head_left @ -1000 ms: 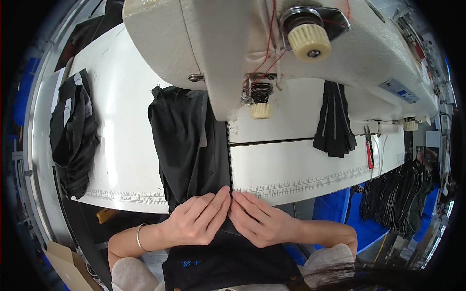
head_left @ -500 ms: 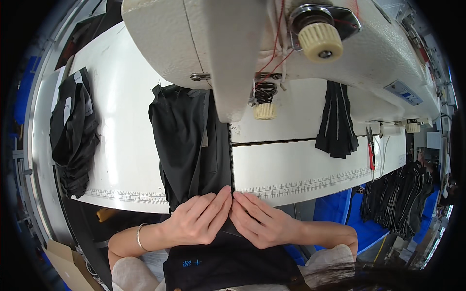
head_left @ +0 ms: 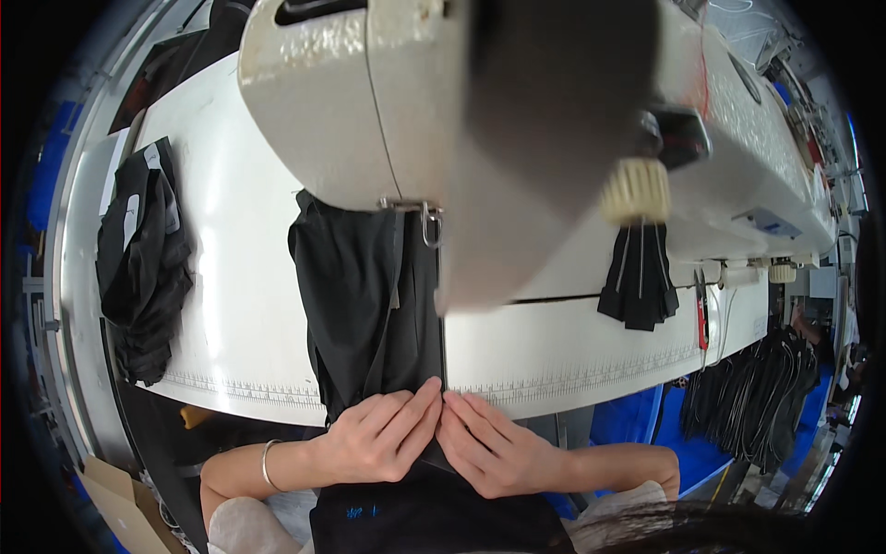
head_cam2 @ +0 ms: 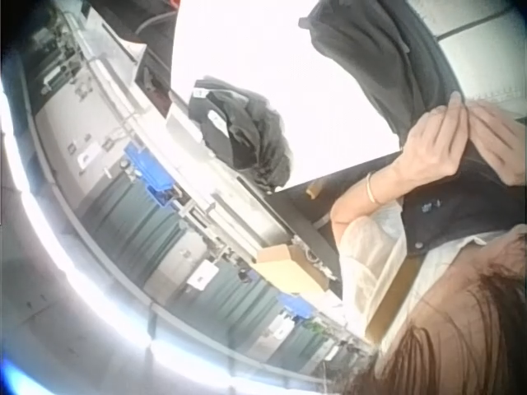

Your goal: The recorder is using an industrial sewing machine to assemble black leather or heavy fabric bags.

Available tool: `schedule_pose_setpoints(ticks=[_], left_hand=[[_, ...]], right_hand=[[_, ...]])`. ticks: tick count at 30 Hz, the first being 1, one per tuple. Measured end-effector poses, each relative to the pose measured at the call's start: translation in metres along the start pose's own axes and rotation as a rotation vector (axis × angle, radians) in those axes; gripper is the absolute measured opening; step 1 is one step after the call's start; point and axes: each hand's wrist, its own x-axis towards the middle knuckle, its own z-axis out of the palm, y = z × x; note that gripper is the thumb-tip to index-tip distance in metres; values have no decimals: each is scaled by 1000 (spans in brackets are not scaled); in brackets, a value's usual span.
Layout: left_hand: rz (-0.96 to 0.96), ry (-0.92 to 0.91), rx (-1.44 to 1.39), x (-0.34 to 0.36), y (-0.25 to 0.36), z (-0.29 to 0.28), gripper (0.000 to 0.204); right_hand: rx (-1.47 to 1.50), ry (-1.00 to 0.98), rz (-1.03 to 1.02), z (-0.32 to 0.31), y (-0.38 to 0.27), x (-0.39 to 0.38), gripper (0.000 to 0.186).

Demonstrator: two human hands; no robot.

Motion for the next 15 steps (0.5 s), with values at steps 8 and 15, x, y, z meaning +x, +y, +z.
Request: schedule_pose_setpoints(ticks=[8,15], left_hand=[[-4,24,-39,25,-45,3,34],[-21,92,-112,48,-87,15,37]], right_hand=[[-237,-143,-120,-1,46,26,36],[-97,-3,41,6,84,41,30]])
